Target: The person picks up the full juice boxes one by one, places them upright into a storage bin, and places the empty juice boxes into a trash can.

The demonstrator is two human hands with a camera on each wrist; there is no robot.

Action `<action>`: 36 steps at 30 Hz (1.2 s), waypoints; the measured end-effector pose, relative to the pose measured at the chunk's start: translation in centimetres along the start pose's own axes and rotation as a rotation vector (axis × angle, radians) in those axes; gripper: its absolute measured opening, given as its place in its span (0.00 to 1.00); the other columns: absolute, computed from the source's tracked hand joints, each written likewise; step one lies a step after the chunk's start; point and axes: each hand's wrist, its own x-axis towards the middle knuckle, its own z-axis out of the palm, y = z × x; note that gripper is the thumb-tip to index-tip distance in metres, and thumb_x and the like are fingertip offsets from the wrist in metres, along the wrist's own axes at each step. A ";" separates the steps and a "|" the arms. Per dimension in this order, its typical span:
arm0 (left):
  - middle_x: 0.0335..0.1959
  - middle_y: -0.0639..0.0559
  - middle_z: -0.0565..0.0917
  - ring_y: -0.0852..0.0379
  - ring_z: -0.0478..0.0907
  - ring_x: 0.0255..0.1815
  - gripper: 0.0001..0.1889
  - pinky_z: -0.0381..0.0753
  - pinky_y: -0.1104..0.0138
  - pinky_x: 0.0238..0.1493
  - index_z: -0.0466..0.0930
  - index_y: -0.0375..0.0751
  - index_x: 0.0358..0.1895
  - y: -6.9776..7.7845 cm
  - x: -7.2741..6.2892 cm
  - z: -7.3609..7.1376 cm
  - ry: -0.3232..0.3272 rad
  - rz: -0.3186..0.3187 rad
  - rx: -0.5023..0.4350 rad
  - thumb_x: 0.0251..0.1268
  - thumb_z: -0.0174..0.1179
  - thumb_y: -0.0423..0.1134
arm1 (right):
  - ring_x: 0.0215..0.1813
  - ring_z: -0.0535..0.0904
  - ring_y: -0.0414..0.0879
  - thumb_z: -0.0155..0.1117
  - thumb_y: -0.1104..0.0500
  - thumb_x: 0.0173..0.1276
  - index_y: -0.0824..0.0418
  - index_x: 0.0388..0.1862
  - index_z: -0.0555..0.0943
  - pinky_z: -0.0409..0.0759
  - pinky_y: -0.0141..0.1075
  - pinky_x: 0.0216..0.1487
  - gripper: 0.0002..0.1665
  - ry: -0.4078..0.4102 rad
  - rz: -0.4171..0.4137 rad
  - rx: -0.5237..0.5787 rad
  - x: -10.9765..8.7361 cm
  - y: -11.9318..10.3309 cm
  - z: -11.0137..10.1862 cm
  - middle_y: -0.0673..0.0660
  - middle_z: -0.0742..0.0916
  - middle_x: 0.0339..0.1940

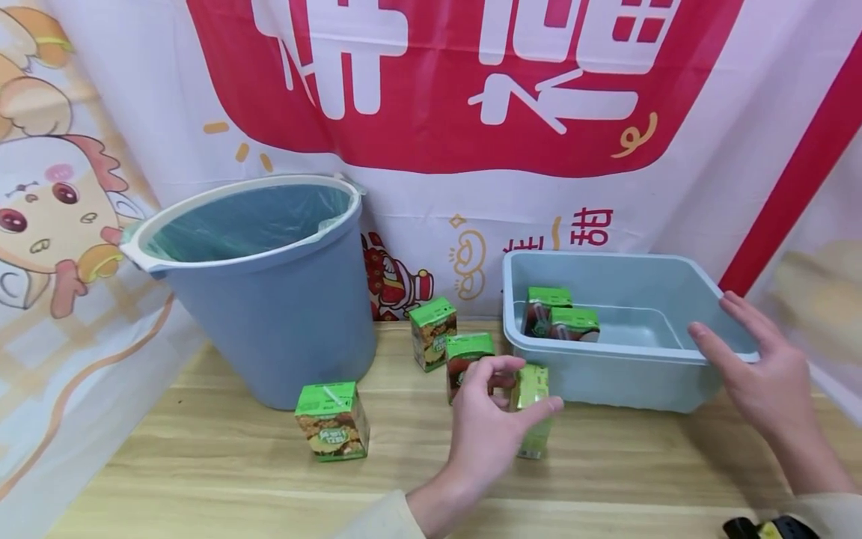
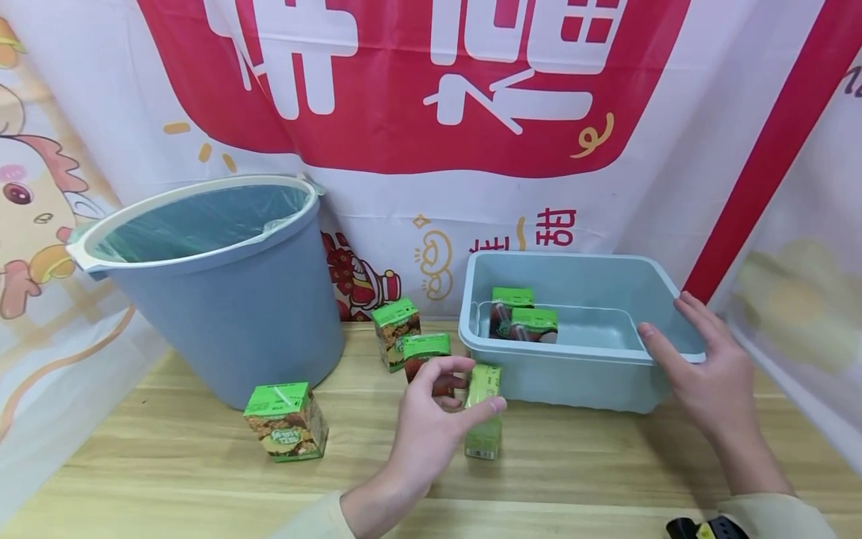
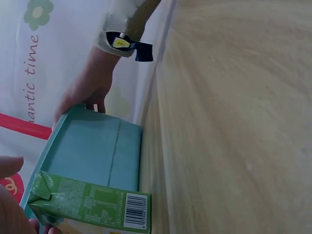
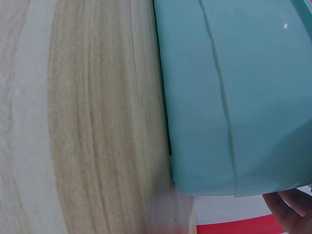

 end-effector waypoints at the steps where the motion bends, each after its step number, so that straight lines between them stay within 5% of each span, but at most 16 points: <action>1: 0.52 0.56 0.80 0.59 0.77 0.48 0.30 0.80 0.70 0.50 0.82 0.52 0.55 -0.2 0.0 0.0 -0.009 0.008 0.012 0.47 0.85 0.46 | 0.91 0.50 0.57 0.64 0.40 0.76 0.47 0.86 0.63 0.53 0.68 0.85 0.44 -0.004 0.004 -0.001 0.0 0.0 0.0 0.35 0.61 0.87; 14: 0.55 0.55 0.75 0.55 0.74 0.52 0.31 0.76 0.69 0.47 0.79 0.57 0.53 -1.0 0.9 0.0 -0.104 0.024 0.142 0.44 0.86 0.44 | 0.90 0.48 0.62 0.62 0.40 0.77 0.46 0.87 0.61 0.56 0.74 0.80 0.45 -0.012 0.025 -0.011 0.0 -0.2 -0.2 0.41 0.59 0.89; 22: 0.54 0.53 0.84 0.59 0.80 0.52 0.31 0.83 0.68 0.53 0.79 0.51 0.57 -0.8 1.7 -1.2 -0.183 0.037 0.074 0.47 0.74 0.27 | 0.91 0.48 0.60 0.62 0.40 0.77 0.45 0.87 0.61 0.56 0.71 0.82 0.44 -0.034 0.018 0.002 0.0 -0.2 -0.1 0.39 0.60 0.89; 32: 0.53 0.53 0.87 0.58 0.81 0.47 0.24 0.81 0.68 0.47 0.89 0.49 0.50 -0.8 2.8 -2.4 -0.319 0.002 -0.023 0.53 0.64 0.21 | 0.90 0.45 0.65 0.61 0.40 0.78 0.43 0.88 0.58 0.60 0.82 0.71 0.44 -0.076 0.006 0.027 -0.1 -0.1 -0.3 0.43 0.57 0.90; 36: 0.52 0.53 0.87 0.58 0.81 0.44 0.23 0.81 0.68 0.46 0.89 0.49 0.51 -0.9 2.9 -2.5 -0.344 0.029 -0.009 0.53 0.69 0.22 | 0.90 0.46 0.65 0.61 0.40 0.78 0.43 0.88 0.58 0.61 0.81 0.71 0.44 -0.069 0.012 0.022 -0.1 -0.2 -0.3 0.44 0.57 0.91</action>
